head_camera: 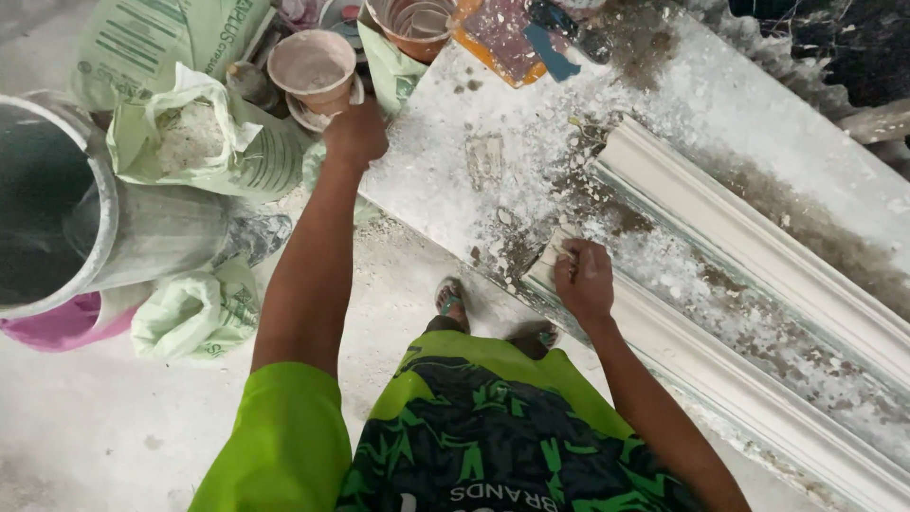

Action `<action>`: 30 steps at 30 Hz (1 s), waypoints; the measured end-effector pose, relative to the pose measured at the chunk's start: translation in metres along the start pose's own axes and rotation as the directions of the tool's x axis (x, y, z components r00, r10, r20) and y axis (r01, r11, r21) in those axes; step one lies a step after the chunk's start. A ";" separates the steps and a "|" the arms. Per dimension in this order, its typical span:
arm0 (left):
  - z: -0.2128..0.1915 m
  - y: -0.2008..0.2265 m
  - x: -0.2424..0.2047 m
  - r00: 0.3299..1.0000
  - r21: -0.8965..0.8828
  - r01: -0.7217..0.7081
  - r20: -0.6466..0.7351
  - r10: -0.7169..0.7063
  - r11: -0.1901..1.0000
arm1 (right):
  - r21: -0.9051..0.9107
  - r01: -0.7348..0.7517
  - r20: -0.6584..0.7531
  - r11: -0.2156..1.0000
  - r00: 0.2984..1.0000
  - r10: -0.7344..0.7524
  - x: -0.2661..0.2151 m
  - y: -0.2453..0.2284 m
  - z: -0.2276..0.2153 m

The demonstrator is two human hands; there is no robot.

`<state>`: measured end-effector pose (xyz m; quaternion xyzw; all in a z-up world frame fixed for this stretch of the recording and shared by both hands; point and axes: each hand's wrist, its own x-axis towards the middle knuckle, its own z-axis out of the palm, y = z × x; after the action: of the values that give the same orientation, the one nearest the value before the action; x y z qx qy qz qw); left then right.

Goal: Smoothing and refining the edges of decorative plaster molding strips using a putty knife.

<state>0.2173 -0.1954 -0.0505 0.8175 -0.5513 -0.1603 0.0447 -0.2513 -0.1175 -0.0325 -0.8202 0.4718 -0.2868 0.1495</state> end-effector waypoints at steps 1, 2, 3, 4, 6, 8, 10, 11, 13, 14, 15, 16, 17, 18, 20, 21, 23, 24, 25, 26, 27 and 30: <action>-0.014 0.005 -0.012 1.000 0.001 0.003 -0.006 -0.003 1.000 | 0.003 0.006 -0.003 1.000 1.000 -0.006 0.003 0.001 0.002; -0.028 0.010 -0.025 0.998 -0.181 0.066 0.003 -0.066 0.981 | 0.002 0.021 -0.012 1.000 1.000 -0.021 0.006 0.003 0.004; -0.039 0.017 -0.040 0.992 -0.355 0.126 0.033 -0.123 0.926 | -0.001 0.027 -0.017 1.000 0.999 -0.027 0.003 0.004 0.004; -0.025 0.013 -0.040 0.992 -0.353 0.127 0.036 -0.122 0.927 | 0.000 0.024 -0.016 1.000 1.000 -0.024 0.003 0.004 0.005; 0.001 0.005 -0.040 0.984 -0.243 0.008 -0.173 -0.051 0.970 | 0.027 -0.022 0.008 0.999 1.000 0.022 0.003 0.002 0.006; -0.016 0.014 -0.057 0.988 -0.289 0.137 -0.027 -0.151 0.947 | 0.034 -0.017 0.017 0.999 1.000 0.016 -0.001 0.005 0.005; -0.033 0.025 -0.062 0.967 -0.321 0.251 0.113 -0.227 0.913 | 0.032 -0.008 0.009 0.999 1.000 0.007 0.002 0.007 0.001; -0.038 0.029 -0.066 0.970 -0.289 0.183 -0.100 -0.220 0.940 | 0.055 -0.029 0.029 0.998 0.999 0.027 0.002 0.005 0.000; -0.045 0.038 -0.072 0.931 -0.245 0.115 -0.311 -0.190 0.963 | 0.073 -0.052 0.043 0.996 0.998 0.049 0.001 0.007 0.000; -0.046 0.043 -0.073 0.928 -0.290 0.146 -0.290 -0.232 0.946 | 0.156 -0.088 0.062 0.984 0.995 0.079 0.000 0.011 0.001; -0.047 0.048 -0.078 0.924 -0.332 0.182 -0.264 -0.276 0.925 | 0.239 -0.126 0.090 0.963 0.990 0.107 -0.003 0.015 0.002; -0.016 0.035 -0.074 0.926 -0.333 0.180 -0.261 -0.274 0.926 | 0.237 -0.129 0.090 0.963 0.990 0.110 -0.006 0.016 -0.003; 0.011 0.022 -0.066 0.944 -0.225 0.218 -0.200 -0.264 0.950 | 0.301 -0.119 0.102 0.946 0.991 0.092 -0.005 0.018 -0.004; 0.039 0.011 -0.058 0.956 -0.112 0.246 -0.137 -0.261 0.963 | 0.364 -0.109 0.113 0.925 0.991 0.073 -0.004 0.021 -0.007; 0.043 0.015 -0.069 0.951 -0.070 0.246 -0.175 -0.255 0.967 | 0.341 -0.085 0.093 0.936 0.994 0.056 -0.005 0.029 -0.018; 0.047 0.017 -0.077 0.945 -0.028 0.259 -0.200 -0.259 0.966 | 0.317 -0.068 0.092 0.946 0.995 0.041 -0.008 0.033 -0.024; 0.018 0.061 -0.097 0.944 -0.072 0.195 -0.257 -0.207 0.978 | 0.300 -0.083 0.067 0.950 0.996 0.066 -0.014 0.041 -0.039; 0.004 0.081 -0.110 0.935 -0.113 0.140 -0.312 -0.169 0.984 | 0.287 -0.096 0.052 0.953 0.995 0.084 -0.018 0.045 -0.047; -0.003 0.107 -0.114 0.933 -0.109 0.133 -0.322 -0.162 0.985 | 0.291 -0.091 0.041 0.952 0.996 0.083 -0.013 0.050 -0.053; -0.010 0.132 -0.119 0.950 -0.268 0.003 -0.301 -0.086 0.963 | 0.279 -0.166 0.047 0.946 0.986 0.160 -0.008 0.054 -0.060; -0.013 0.158 -0.129 0.959 -0.424 -0.116 -0.282 -0.009 0.898 | 0.262 -0.247 0.063 0.933 0.969 0.239 -0.008 0.059 -0.068; 0.069 0.192 -0.109 0.962 -0.663 -0.235 -0.265 0.071 0.711 | 0.253 -0.254 -0.014 0.934 0.964 0.266 -0.008 0.081 -0.085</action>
<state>-0.0116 -0.1633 -0.0441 0.7060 -0.5099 -0.2577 0.4186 -0.3618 -0.1497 -0.0100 -0.7183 0.5399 -0.3411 0.2762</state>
